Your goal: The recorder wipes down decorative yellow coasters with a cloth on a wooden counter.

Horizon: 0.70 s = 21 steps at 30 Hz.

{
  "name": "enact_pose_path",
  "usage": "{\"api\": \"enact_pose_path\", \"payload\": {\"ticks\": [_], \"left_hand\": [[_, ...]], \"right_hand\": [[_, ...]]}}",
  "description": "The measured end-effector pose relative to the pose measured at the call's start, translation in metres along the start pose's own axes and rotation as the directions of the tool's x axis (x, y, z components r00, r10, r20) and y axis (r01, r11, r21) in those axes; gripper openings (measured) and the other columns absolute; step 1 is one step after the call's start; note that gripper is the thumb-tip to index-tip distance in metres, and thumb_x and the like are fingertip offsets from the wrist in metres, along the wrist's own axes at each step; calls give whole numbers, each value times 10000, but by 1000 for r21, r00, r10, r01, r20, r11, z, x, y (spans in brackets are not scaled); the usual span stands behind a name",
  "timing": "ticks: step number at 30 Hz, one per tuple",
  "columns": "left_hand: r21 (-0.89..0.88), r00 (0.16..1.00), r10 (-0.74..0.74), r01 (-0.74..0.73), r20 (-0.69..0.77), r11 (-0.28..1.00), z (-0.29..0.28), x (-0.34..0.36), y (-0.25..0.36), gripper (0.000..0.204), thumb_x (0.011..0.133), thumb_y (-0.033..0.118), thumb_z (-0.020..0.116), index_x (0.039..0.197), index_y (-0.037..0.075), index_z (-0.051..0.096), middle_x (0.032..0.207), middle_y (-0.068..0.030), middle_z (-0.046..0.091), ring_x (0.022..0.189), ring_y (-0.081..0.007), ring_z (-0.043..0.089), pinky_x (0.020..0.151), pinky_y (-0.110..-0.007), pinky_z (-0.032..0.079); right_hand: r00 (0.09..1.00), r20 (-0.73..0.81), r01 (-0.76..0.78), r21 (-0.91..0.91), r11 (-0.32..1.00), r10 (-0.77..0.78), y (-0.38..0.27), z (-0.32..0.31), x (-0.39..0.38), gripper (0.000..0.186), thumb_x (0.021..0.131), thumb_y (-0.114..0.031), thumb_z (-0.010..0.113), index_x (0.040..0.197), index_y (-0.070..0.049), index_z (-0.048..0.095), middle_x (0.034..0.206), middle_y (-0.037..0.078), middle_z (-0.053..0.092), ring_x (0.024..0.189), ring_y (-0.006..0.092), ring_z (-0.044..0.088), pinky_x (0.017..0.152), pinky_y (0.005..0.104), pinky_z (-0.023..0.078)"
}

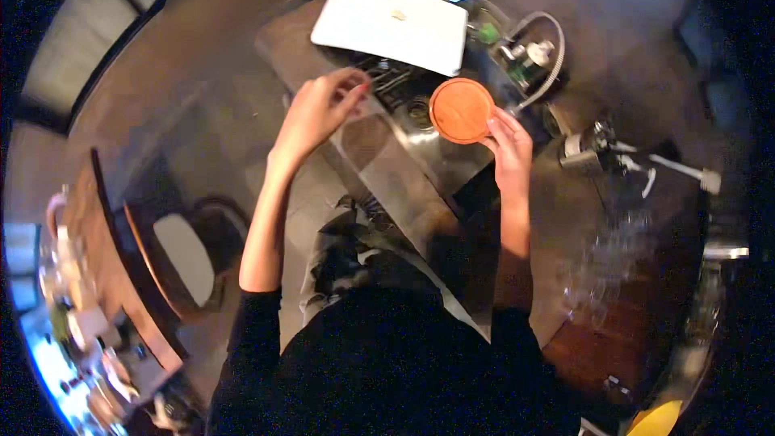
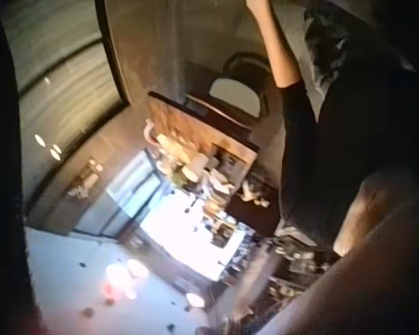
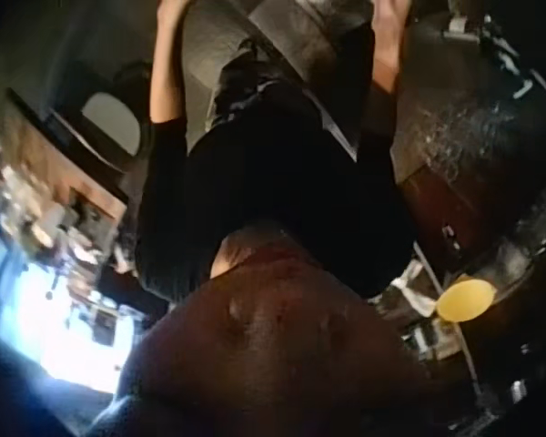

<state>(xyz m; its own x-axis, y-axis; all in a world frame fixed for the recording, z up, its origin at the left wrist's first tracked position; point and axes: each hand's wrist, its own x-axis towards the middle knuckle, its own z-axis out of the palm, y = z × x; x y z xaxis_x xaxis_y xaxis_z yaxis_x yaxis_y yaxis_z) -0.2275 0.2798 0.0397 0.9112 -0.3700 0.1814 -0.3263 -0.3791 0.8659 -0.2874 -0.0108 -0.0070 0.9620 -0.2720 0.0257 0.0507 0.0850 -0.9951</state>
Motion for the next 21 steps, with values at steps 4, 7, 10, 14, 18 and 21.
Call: {"api": "enact_pose_path", "payload": {"ticks": [4,7,10,14,18,21], "left_hand": [[24,954,-144,156,-264,988,-43,-108,-40,220,851,140,536,998,-20,573,788,-123,641,735,-144,627,654,-278,482],[-41,888,-260,264,-380,964,-54,-189,-46,213,852,130,533,1005,-14,571,791,-119,643,739,-144,626,661,-278,485],[-133,785,-410,396,-464,909,-58,-273,-41,211,870,120,516,1032,-7,558,836,-86,636,776,-122,597,692,-256,473],[-303,612,-497,398,-615,866,-53,-388,-23,225,880,165,518,1044,16,554,883,-49,620,794,-99,567,698,-225,446],[-408,393,-539,371,-745,834,-35,-497,-10,231,880,189,520,1047,34,553,904,-47,619,792,-102,571,688,-229,444],[-493,191,-573,342,-797,800,-21,-573,5,228,882,197,514,1042,40,556,910,-47,621,802,-103,574,678,-236,443]], "right_hand": [[973,204,-134,108,985,110,-10,62,-16,330,847,-124,568,1137,22,506,1033,75,592,895,128,576,725,281,478],[889,434,-244,185,952,143,-13,117,-37,320,849,-122,564,1138,2,506,1033,64,589,902,120,573,725,277,481],[785,596,-325,163,932,169,-2,173,-67,317,849,-125,563,1136,-4,506,1035,59,582,902,119,565,726,276,483],[566,785,-449,37,893,252,14,247,-135,394,810,-187,616,1143,-19,487,1004,34,585,862,104,560,657,247,467],[232,908,-565,-168,808,350,36,311,-219,400,813,-162,602,1160,-16,466,1035,35,567,877,115,569,637,248,516],[11,930,-608,-285,741,367,57,364,-292,374,820,-145,591,1151,-19,473,1016,47,575,887,136,574,676,275,527]]}}
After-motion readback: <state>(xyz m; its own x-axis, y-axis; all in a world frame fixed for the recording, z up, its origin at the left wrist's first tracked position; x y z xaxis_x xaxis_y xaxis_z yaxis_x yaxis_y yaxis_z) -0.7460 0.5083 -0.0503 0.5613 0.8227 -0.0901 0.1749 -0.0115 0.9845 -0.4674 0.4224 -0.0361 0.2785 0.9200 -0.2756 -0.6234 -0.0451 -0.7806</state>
